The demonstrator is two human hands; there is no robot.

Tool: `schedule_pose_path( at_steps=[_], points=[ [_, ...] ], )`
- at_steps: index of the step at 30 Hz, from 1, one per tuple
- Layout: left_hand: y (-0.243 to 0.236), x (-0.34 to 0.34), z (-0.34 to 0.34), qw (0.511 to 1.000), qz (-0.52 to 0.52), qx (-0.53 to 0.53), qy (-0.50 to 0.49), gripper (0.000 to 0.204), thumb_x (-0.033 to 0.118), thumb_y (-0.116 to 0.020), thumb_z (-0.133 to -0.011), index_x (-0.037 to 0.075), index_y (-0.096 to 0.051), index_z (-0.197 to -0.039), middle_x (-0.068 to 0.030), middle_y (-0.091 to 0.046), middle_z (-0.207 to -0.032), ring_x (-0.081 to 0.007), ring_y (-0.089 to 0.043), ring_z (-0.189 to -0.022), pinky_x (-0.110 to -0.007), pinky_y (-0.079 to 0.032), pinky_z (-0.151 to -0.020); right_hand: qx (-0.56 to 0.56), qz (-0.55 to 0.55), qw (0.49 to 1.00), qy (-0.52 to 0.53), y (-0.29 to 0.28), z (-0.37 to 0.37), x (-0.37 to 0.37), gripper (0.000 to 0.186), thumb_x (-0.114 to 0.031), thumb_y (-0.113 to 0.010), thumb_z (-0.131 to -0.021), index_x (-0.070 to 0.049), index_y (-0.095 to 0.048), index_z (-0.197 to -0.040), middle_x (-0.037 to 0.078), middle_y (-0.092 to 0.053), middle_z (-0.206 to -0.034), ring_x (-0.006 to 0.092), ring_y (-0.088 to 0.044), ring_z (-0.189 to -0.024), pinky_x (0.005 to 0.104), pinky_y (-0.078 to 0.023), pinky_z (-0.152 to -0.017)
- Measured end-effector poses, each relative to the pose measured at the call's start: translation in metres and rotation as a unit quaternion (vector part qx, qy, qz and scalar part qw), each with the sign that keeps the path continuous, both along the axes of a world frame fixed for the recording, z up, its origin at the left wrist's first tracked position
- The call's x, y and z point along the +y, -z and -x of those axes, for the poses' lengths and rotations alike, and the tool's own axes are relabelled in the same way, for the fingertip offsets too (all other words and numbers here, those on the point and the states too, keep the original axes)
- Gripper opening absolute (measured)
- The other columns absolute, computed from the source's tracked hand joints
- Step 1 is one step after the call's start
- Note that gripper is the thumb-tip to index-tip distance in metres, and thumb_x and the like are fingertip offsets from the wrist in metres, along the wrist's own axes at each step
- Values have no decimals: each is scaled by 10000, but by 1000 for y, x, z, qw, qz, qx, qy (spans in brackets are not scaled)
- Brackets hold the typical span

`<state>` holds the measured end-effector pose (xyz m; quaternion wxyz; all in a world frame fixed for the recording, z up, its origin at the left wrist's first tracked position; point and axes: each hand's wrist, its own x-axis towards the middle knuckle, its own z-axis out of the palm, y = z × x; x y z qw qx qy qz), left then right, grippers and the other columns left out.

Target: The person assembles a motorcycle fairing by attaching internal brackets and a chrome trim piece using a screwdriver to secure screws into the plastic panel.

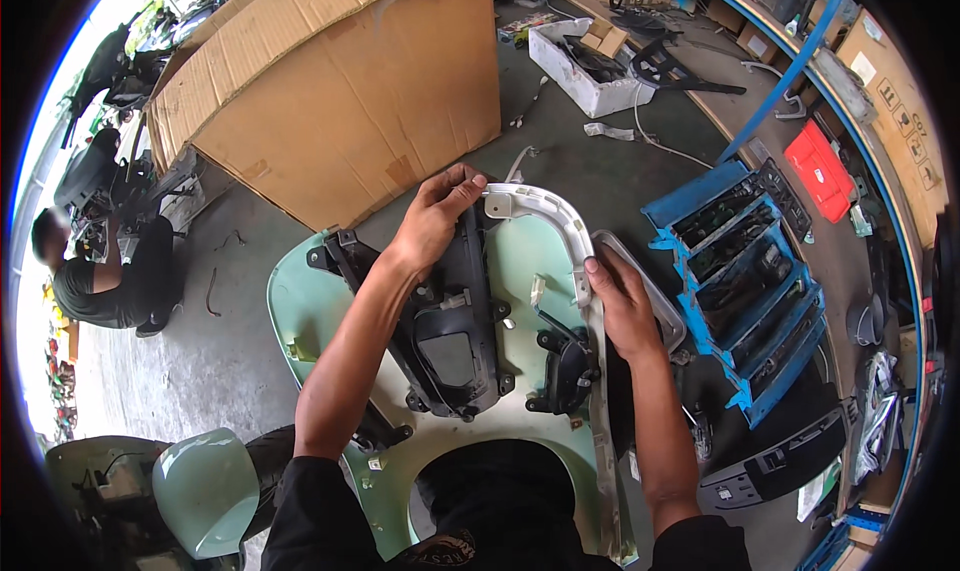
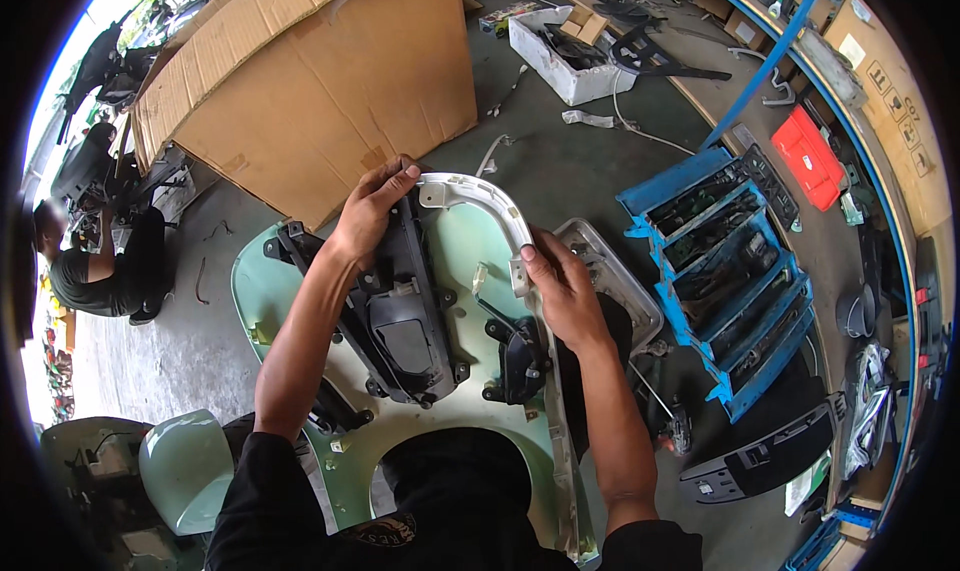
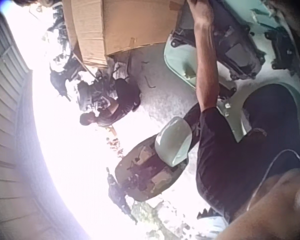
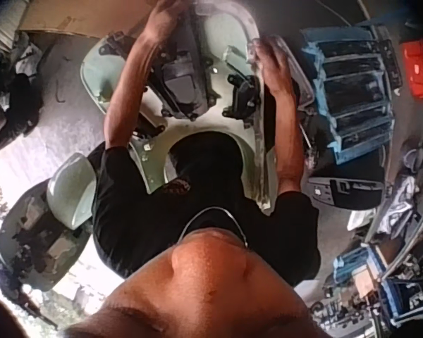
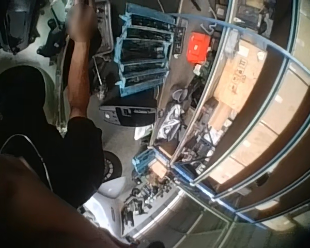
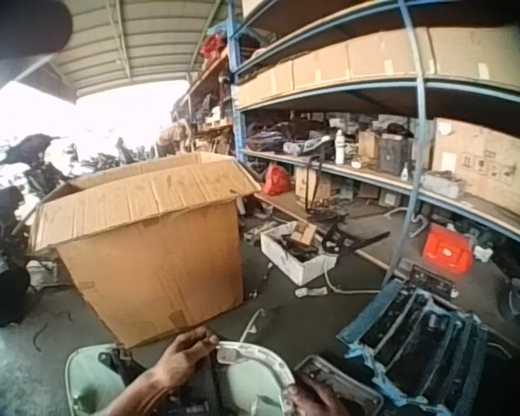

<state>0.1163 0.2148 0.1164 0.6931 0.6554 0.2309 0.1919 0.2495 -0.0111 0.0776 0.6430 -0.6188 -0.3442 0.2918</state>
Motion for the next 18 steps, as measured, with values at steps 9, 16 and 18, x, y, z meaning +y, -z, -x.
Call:
schedule_pose_path(
  at_steps=[9,16,18],
  points=[
    [-18,-12,4,998,8,39,-44,288,319,-580,-1008,40,-652,-1019,-17,-646,-940,-98,-576,-941,-262,-466,-865,-24,5,999,-49,-10,5,2,500,-219,-670,-945,16,-538,-1367,75,-646,-1151,139,-578,-995,279,-476,-866],
    [-16,-13,-1,994,-101,21,-42,281,305,-663,-970,36,-628,-898,10,-570,-830,-95,-479,-835,-257,-382,-774,-103,-24,992,-74,-44,-21,47,479,-318,-705,-907,12,-611,-1241,140,-687,-1127,208,-655,-1011,335,-493,-900],
    [-7,-11,7,995,-76,15,-62,226,255,-646,-963,49,-629,-873,36,-545,-810,-89,-475,-823,-250,-369,-774,-139,114,965,-192,-39,-31,59,552,-419,-671,-935,23,-599,-1257,180,-690,-1138,255,-671,-1020,354,-497,-916]
  ],
)
